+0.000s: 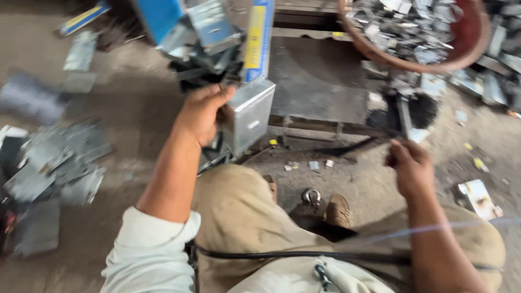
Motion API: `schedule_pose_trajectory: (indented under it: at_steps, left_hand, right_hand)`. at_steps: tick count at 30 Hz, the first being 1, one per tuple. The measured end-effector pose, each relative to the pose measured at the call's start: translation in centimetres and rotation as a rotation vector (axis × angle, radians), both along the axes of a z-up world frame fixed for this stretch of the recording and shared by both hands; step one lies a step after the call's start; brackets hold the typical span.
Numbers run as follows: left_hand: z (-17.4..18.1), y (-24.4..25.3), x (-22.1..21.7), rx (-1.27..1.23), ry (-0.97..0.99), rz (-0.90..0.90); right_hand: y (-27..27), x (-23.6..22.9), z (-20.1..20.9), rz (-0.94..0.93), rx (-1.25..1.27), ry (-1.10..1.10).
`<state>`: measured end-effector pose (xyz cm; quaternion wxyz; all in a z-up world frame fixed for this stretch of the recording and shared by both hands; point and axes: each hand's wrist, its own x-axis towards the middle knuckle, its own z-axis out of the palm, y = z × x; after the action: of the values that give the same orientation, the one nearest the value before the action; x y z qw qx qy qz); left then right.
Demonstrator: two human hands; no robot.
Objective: The person sits on the floor and repeatedly picks up small metal brackets from a stack, places them on a workbench, and welds a metal ring onto each bracket using a welding torch. After welding, the finished pieces are tossed onto the floor.
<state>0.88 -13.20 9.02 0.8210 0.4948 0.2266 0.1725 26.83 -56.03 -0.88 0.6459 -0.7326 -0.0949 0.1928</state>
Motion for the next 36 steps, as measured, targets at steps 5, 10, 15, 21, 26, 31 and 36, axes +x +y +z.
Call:
schedule_pose_trajectory:
  at_steps: [5,10,15,21,26,31,36]
  left_hand:
    - [-0.1,-10.5,5.4,-0.304,-0.208,-0.046]
    - [-3.0,-14.0,10.5,0.617,0.020,-0.093]
    - [-9.3,-14.1,9.5,1.827,0.206,-0.068]
    - [-9.6,-16.0,7.9,1.858,0.094,-0.003]
    - [-5.3,-18.2,7.9,1.897,0.225,-0.151]
    - [-2.1,-17.9,13.0,1.888,0.008,-0.167]
    - [-3.4,-15.7,27.4,1.746,-0.143,-0.056]
  right_hand:
    - [0.6,-0.7,-2.5,0.110,0.094,0.022]
    - [2.5,-1.2,-3.4,0.191,0.035,0.064]
    - [2.8,-1.4,-2.5,0.248,-0.233,-0.317]
    - [3.6,-1.6,-2.6,0.327,-0.154,-0.078]
    - [4.3,-2.5,-1.2,0.390,-0.290,-0.063]
    - [5.0,-3.5,0.3,0.420,-0.179,-0.403]
    - [5.8,-4.0,1.7,0.481,-0.193,-0.750]
